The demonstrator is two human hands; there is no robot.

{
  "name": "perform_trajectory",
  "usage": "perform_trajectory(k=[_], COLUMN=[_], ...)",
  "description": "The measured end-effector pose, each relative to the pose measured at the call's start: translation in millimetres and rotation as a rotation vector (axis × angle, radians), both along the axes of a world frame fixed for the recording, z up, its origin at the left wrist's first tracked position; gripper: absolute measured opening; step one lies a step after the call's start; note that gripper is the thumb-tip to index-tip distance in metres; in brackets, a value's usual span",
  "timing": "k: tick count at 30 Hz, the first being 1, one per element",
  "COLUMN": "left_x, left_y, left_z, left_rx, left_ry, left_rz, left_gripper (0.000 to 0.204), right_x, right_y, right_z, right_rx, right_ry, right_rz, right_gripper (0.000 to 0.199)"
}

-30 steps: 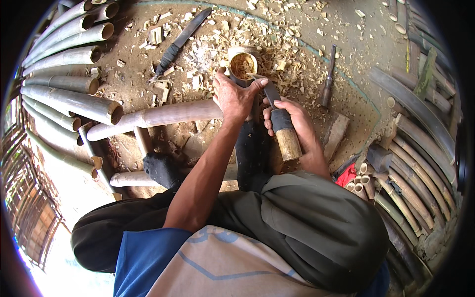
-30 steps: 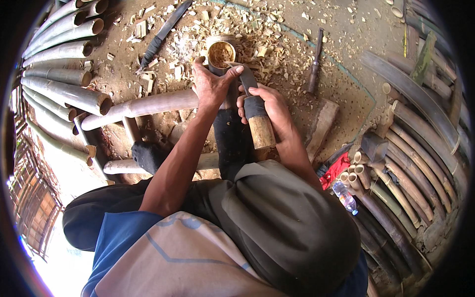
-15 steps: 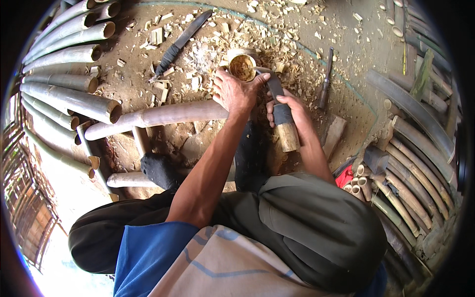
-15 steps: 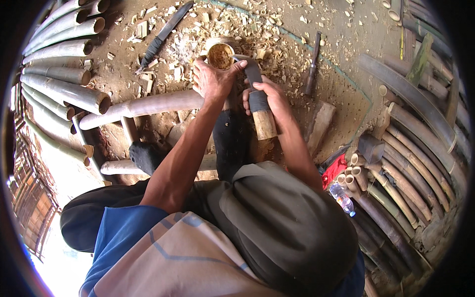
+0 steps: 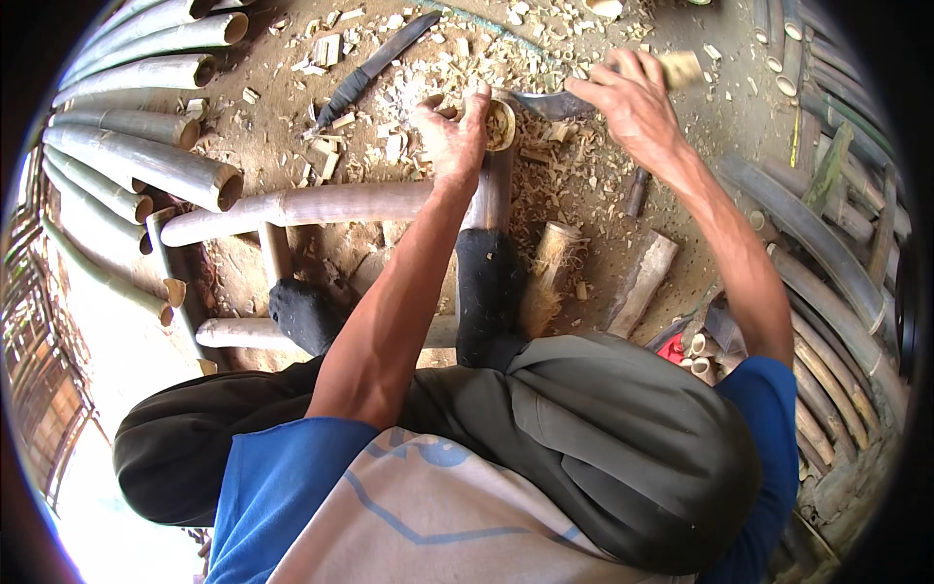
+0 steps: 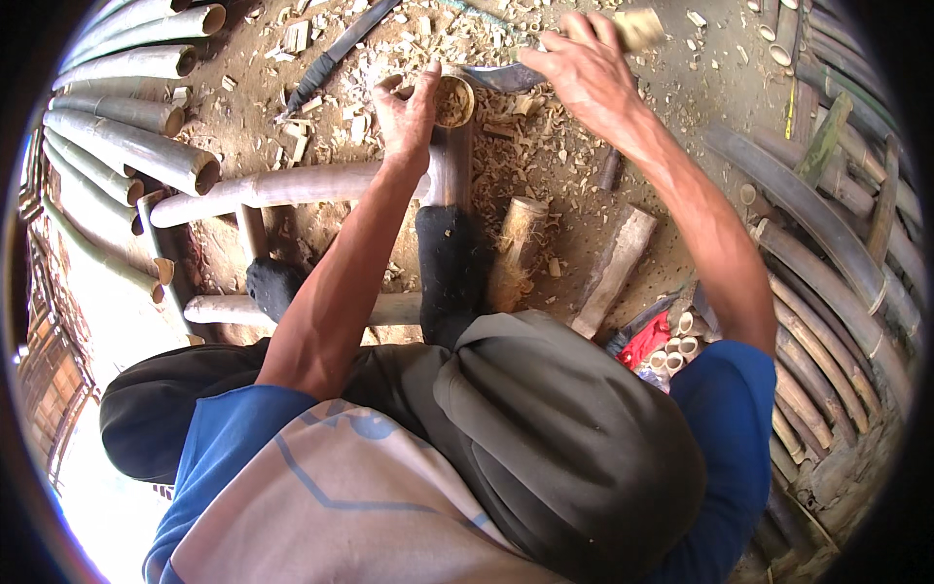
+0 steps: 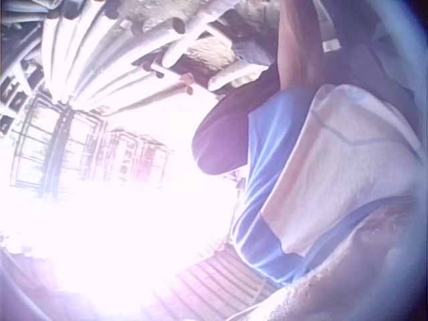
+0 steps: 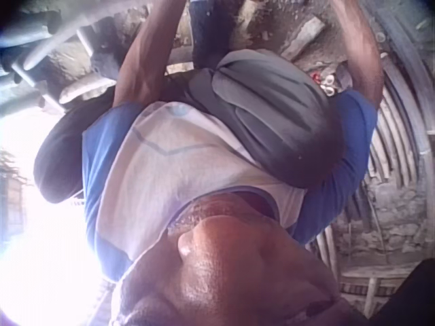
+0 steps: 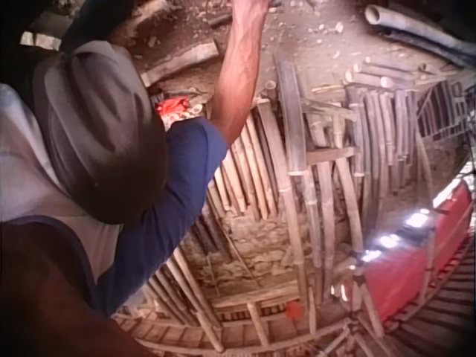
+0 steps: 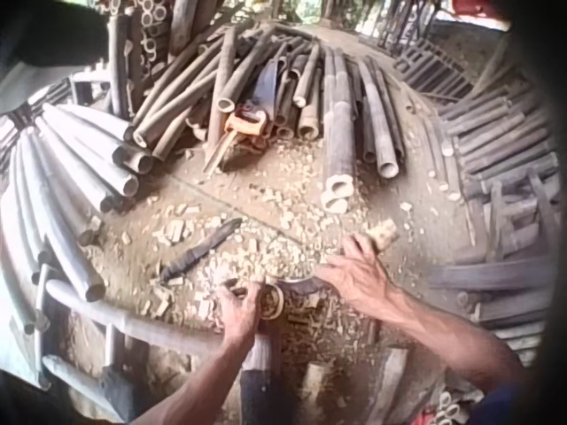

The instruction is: The person uses a curved blade to carve and shape a joint in a bamboo pole, then uses a piece of wood to hammer the blade into the joint for precise carving.

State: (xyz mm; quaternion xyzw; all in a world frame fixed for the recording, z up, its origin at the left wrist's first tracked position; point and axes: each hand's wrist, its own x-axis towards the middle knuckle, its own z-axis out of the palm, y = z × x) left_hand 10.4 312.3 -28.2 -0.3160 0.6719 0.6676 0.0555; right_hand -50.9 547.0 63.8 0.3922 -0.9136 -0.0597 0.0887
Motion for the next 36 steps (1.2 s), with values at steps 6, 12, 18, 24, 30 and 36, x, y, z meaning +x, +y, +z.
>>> perform_trajectory(k=[6,12,18,24,30,36], left_x=[2,-2,-4,10,-11,22], left_y=[14,17,16,-10,-152,-153], left_z=[-38,-46,-31,-28,217,392], left_rx=[-0.29,-0.321,-0.351,-0.2,1.227,1.371], left_ry=[0.061,0.056,-0.048,-0.057,0.549,0.725], left_rz=[0.025,-0.006,-0.165,0.051,-0.539,-1.154], left_gripper=[0.106,0.117,0.133,0.071,0.072,0.056], right_x=[-1,6,11,40,113,116], right_y=[-52,-52,-35,-1,16,9], right_z=[-1,-8,-27,-45,-59,-128], right_rx=[0.38,0.458,0.432,0.004,-0.728,-0.56], right_ry=[0.078,0.103,-0.015,-0.288,-0.728,-0.446], right_rz=[0.058,0.053,0.078,-0.259,-1.105,-1.07], right_gripper=[0.037,0.033,0.031,0.043,0.052,0.054])
